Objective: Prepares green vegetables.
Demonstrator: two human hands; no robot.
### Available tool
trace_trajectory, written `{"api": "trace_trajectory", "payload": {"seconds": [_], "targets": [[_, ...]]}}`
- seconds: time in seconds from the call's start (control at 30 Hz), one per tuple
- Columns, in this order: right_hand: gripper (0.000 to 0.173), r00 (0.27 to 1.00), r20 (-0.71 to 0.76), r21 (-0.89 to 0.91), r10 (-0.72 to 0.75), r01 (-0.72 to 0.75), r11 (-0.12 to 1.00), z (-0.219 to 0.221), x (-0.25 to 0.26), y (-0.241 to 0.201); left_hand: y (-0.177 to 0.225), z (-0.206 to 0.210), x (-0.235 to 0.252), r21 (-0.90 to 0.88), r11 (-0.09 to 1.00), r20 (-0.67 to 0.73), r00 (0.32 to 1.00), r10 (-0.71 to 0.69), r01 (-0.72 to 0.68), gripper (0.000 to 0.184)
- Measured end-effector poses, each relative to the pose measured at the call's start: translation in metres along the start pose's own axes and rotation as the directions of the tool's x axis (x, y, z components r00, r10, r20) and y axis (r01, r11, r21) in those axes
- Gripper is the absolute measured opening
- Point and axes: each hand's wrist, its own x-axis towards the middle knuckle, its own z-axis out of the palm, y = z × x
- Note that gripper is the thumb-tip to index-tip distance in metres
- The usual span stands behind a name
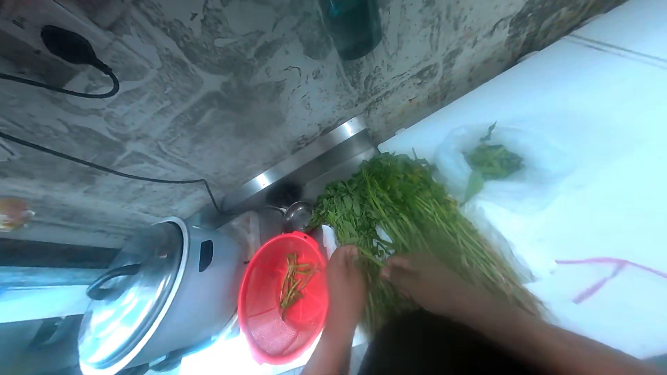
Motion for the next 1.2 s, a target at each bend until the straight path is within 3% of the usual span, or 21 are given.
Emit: {"api": "trace_trajectory", "payload": {"seconds": [0.07,0.13,0.33,0.47,0.57,0.67,0.73,0.8,0.9,1.0,1.1,1.2], "targets": [[0.038,0.999,-0.043,-0.099,-0.001,-0.003,0.995,-0.001,0.002,-0.005,0.004,0.011,0.006,-0.203,0.962,0.012,0.983,-0.185,0.183,0.019],[0.039,0.998,-0.062,-0.151,0.021,-0.03,0.988,-0.004,0.002,-0.01,0.003,0.019,0.009,-0.264,0.932,0.03,0.969,-0.247,0.246,0.019],[0.039,0.994,-0.105,-0.257,0.037,-0.063,0.964,0.002,0.004,-0.007,0.001,0.034,0.011,-0.107,0.953,0.051,0.959,-0.279,0.283,0.019],[0.038,0.993,-0.115,-0.29,0.027,-0.059,0.955,0.0,-0.007,-0.013,-0.015,0.044,0.022,-0.17,0.908,0.072,0.924,-0.376,0.383,0.02],[0.037,0.993,-0.113,-0.35,0.026,-0.064,0.935,-0.008,-0.023,-0.024,-0.03,0.018,0.04,-0.16,0.864,0.039,0.877,-0.478,0.478,0.03],[0.037,0.994,-0.087,-0.369,0.061,-0.089,0.925,-0.028,-0.025,-0.013,-0.017,-0.002,0.038,-0.251,0.951,-0.01,0.982,-0.191,0.182,0.026],[0.036,0.998,-0.056,-0.383,0.04,-0.058,0.922,-0.035,-0.023,-0.007,-0.002,-0.013,0.036,-0.197,0.978,-0.03,0.997,0.069,-0.073,0.026],[0.035,0.999,-0.038,-0.363,0.027,-0.039,0.931,-0.035,-0.024,-0.006,0.009,-0.017,0.032,-0.051,0.95,0.024,0.951,0.309,-0.308,0.034],[0.035,1.0,-0.022,-0.324,0.013,-0.019,0.946,-0.037,-0.024,-0.004,0.02,-0.011,0.029,0.086,0.819,0.283,0.802,0.526,-0.568,0.033],[0.032,0.999,0.018,-0.24,-0.034,0.037,0.97,-0.039,-0.024,-0.001,0.02,-0.003,0.026,0.044,0.758,0.463,0.685,0.562,-0.651,0.029],[0.029,0.998,0.056,-0.211,-0.017,0.029,0.977,-0.043,-0.025,0.004,0.02,-0.007,0.023,0.034,0.788,0.597,0.645,0.477,-0.615,0.033],[0.033,0.996,0.092,-0.26,-0.004,0.028,0.965,-0.045,-0.027,0.011,0.017,-0.01,0.02,0.11,0.75,0.657,0.614,0.437,-0.652,0.035]]}}
